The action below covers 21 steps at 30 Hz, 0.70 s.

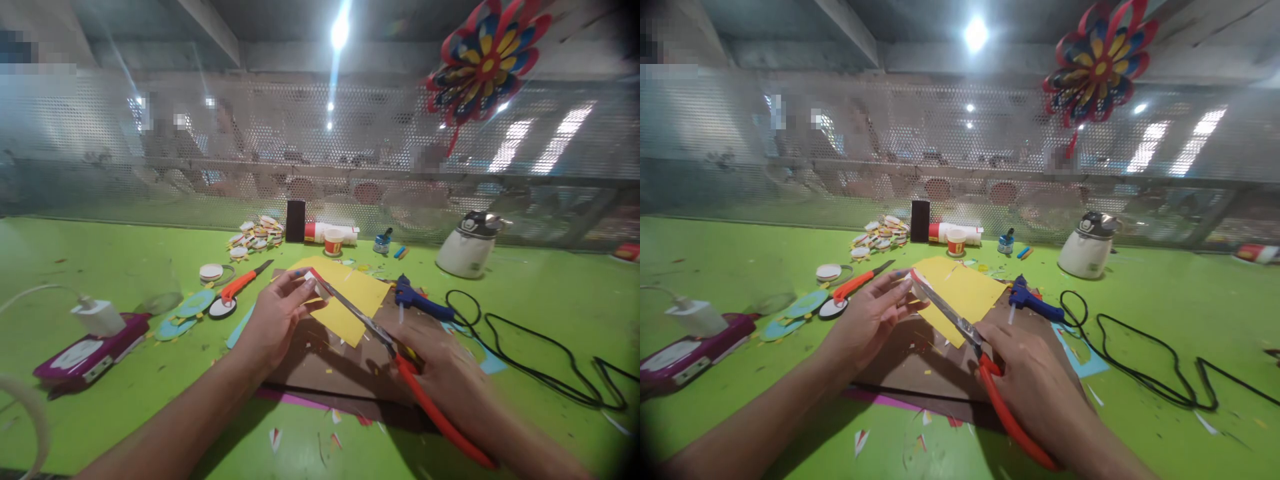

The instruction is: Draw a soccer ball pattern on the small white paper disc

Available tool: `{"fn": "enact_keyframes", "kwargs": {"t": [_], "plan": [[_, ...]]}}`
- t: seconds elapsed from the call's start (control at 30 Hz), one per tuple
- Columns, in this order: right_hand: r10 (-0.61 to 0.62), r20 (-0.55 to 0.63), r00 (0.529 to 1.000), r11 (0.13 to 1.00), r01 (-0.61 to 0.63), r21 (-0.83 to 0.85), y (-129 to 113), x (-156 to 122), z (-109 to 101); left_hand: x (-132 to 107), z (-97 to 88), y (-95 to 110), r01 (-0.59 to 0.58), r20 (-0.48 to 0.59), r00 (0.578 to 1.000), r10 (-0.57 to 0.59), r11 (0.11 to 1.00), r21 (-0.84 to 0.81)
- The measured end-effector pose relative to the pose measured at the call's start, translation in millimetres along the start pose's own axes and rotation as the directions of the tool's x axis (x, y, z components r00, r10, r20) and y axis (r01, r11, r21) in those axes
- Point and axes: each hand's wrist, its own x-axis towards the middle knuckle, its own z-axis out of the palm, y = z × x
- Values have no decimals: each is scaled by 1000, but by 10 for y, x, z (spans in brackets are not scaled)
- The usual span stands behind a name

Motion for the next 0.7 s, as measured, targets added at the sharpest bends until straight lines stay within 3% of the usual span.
{"fn": "enact_keyframes", "kwargs": {"t": [0.7], "plan": [[17, 5, 1000, 997, -17, 74, -47, -19, -14, 1, 1, -23, -13, 26, 1000, 14, 999, -41]]}}
